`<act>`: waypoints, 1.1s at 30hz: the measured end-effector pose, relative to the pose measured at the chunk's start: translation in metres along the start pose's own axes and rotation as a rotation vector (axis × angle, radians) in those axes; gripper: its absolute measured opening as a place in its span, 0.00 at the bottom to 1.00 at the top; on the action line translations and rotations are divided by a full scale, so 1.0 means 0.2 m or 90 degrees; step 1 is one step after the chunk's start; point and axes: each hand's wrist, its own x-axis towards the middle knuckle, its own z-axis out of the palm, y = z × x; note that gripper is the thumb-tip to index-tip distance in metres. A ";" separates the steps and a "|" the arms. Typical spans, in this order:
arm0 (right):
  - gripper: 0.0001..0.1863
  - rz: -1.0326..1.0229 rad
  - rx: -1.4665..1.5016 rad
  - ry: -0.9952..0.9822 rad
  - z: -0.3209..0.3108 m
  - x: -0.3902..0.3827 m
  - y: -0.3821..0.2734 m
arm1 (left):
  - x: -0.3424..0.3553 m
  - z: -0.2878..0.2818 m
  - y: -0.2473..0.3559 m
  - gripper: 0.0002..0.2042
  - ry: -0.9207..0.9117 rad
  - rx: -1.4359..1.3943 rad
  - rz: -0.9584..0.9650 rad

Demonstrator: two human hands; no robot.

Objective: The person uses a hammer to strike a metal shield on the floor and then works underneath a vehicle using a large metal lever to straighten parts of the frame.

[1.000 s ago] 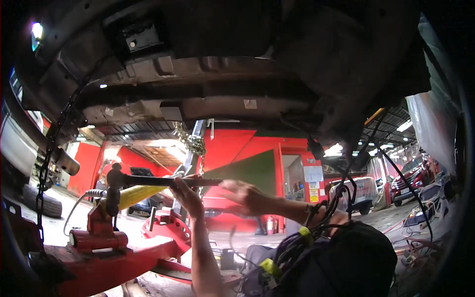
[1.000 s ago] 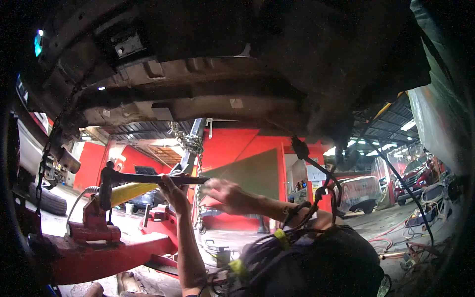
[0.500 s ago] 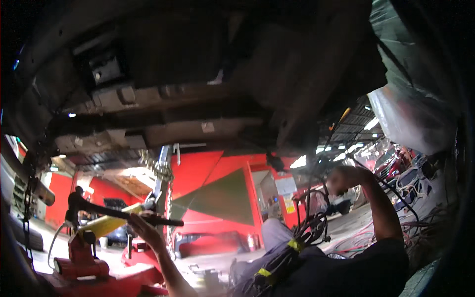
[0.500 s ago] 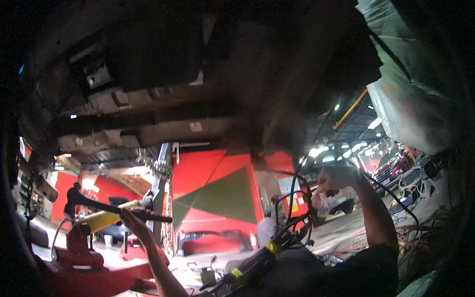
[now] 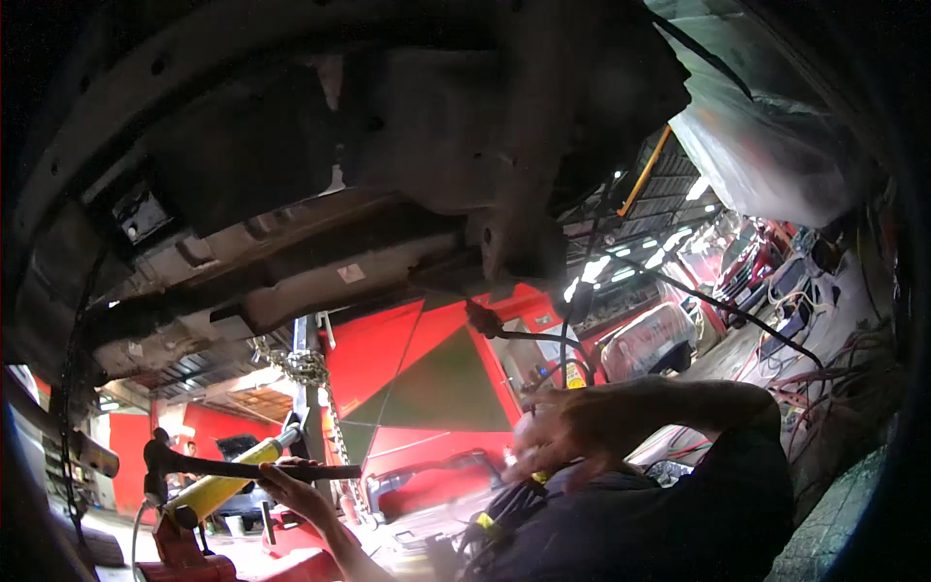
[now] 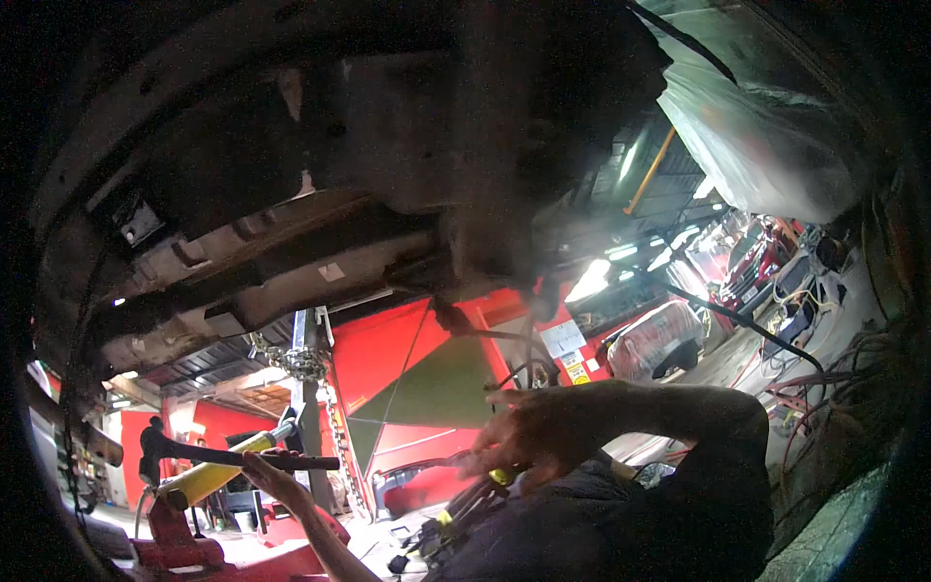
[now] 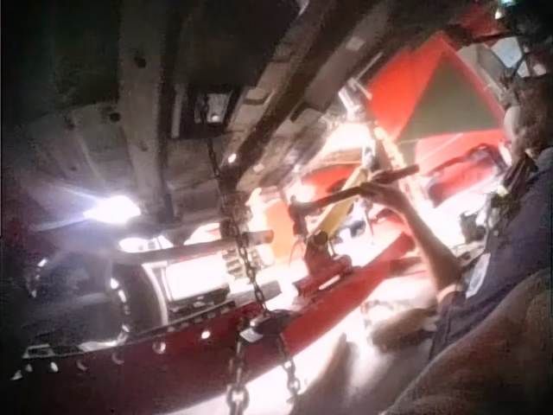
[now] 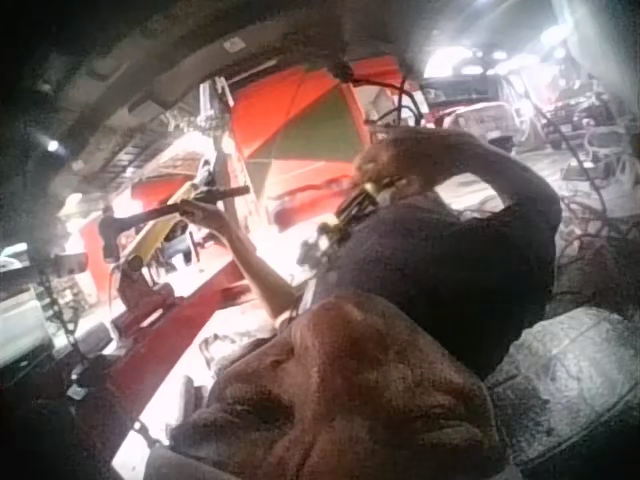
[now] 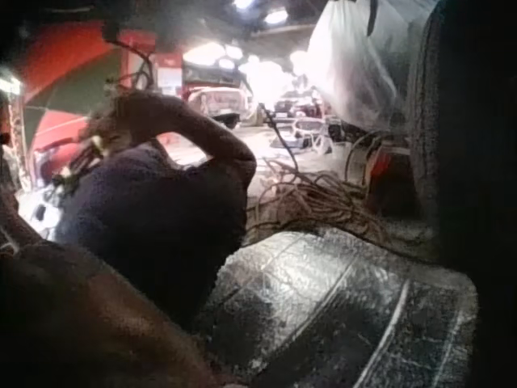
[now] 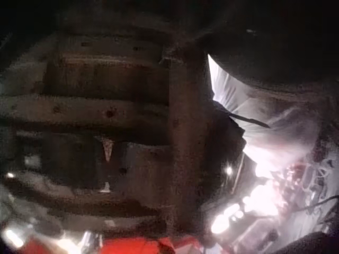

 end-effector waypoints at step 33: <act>0.19 0.472 -0.106 0.786 -0.55 -0.57 0.69 | -0.04 -0.01 0.10 0.31 0.041 0.007 0.016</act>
